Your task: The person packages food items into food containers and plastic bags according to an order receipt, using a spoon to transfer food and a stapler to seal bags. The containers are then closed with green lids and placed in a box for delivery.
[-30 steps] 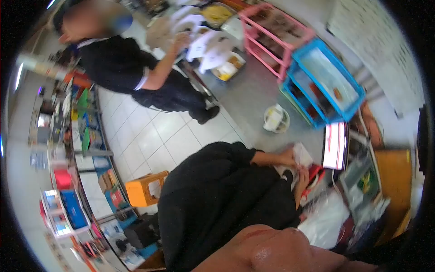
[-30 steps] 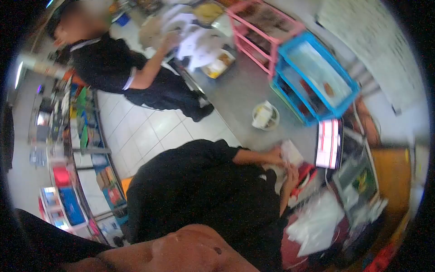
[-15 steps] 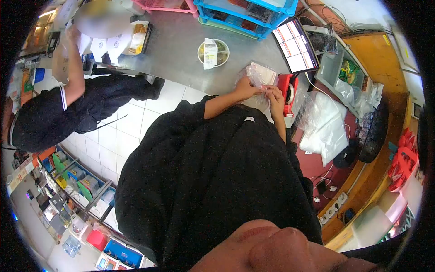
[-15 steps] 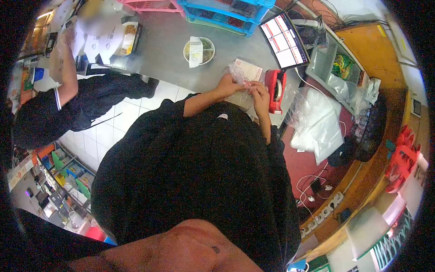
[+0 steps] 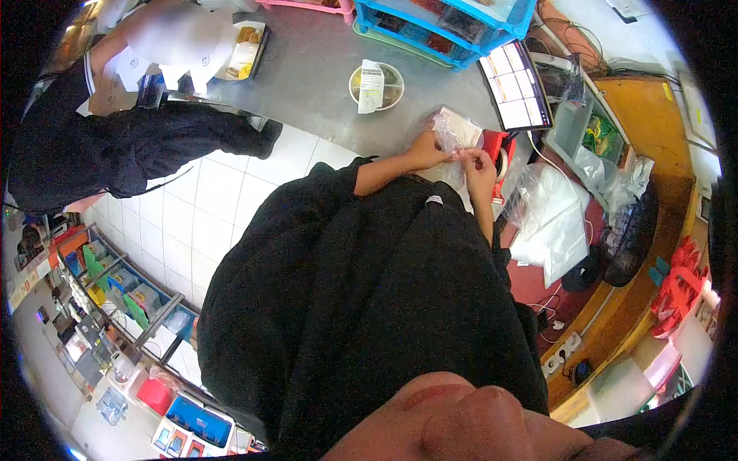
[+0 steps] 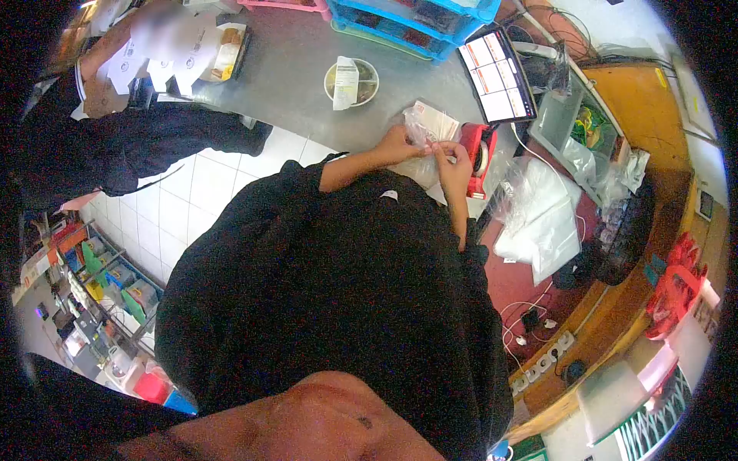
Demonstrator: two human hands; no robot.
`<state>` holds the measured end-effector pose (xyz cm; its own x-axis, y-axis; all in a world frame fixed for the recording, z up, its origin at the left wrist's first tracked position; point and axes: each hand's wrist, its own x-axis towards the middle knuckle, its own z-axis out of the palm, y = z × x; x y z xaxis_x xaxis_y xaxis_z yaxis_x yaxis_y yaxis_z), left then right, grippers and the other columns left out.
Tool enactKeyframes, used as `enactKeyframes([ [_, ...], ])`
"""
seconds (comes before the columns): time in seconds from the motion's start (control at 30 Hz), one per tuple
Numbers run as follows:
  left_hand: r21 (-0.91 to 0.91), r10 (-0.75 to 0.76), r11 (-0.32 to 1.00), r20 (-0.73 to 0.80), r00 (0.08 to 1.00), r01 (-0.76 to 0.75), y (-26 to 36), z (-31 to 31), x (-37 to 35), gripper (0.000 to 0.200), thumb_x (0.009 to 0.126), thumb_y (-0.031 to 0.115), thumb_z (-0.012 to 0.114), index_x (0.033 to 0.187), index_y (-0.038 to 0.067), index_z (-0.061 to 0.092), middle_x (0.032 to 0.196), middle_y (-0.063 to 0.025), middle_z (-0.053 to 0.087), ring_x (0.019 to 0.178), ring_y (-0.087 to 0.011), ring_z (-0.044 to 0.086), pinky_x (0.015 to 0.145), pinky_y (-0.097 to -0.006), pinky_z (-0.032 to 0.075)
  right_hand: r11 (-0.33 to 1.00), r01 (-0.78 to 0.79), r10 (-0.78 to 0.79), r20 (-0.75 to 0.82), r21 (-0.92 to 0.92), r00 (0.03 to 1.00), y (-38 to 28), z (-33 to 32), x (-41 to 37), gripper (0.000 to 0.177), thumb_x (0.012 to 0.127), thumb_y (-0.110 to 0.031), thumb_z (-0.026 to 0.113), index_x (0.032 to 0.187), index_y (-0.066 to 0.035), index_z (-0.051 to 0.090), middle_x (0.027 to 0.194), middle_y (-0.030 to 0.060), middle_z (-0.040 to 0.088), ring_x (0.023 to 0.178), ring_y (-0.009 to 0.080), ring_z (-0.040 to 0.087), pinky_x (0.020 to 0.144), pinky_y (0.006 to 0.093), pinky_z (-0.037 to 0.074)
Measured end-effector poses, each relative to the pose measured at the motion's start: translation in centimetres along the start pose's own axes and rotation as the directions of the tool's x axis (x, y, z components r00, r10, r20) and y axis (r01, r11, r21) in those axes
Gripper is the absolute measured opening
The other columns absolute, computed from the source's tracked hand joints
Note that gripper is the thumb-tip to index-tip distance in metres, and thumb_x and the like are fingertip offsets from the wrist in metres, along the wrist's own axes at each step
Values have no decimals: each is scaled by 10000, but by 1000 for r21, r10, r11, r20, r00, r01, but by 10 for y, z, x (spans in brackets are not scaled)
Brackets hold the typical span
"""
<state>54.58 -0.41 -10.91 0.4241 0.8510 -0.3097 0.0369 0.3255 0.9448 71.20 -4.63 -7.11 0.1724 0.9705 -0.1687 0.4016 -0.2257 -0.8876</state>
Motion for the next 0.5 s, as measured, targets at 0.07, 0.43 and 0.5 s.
enactKeyframes([
  [0.07, 164, 21, 986, 20, 1000, -24, 3, -2, -1, 269, 724, 157, 751, 936, 28, 648, 862, -55, 666, 770, -119, 618, 713, -297, 497, 994, -32, 27, 50, 103, 998, 5, -3, 3, 139, 830, -177, 649, 837, -38, 642, 874, 36, 625, 785, 125, 548, 722, 256, 420],
  [0.43, -219, -13, 976, -53, 999, 1, 22, 3, -10, 330, 703, 193, 784, 937, 9, 643, 843, -66, 673, 696, -115, 625, 624, -274, 502, 816, -10, -61, 103, 578, 993, 14, -7, -31, 116, 913, -169, 551, 911, -63, 504, 801, 15, 548, 759, 109, 495, 743, 241, 391],
  [0.5, -196, 14, 980, -44, 999, -23, 13, 5, -6, 329, 702, 187, 786, 934, 4, 642, 826, -67, 674, 676, -114, 622, 606, -269, 502, 844, -69, -9, 143, 532, 990, 16, -12, -38, 109, 919, -157, 540, 920, -57, 495, 789, 11, 537, 754, 111, 499, 747, 244, 402],
])
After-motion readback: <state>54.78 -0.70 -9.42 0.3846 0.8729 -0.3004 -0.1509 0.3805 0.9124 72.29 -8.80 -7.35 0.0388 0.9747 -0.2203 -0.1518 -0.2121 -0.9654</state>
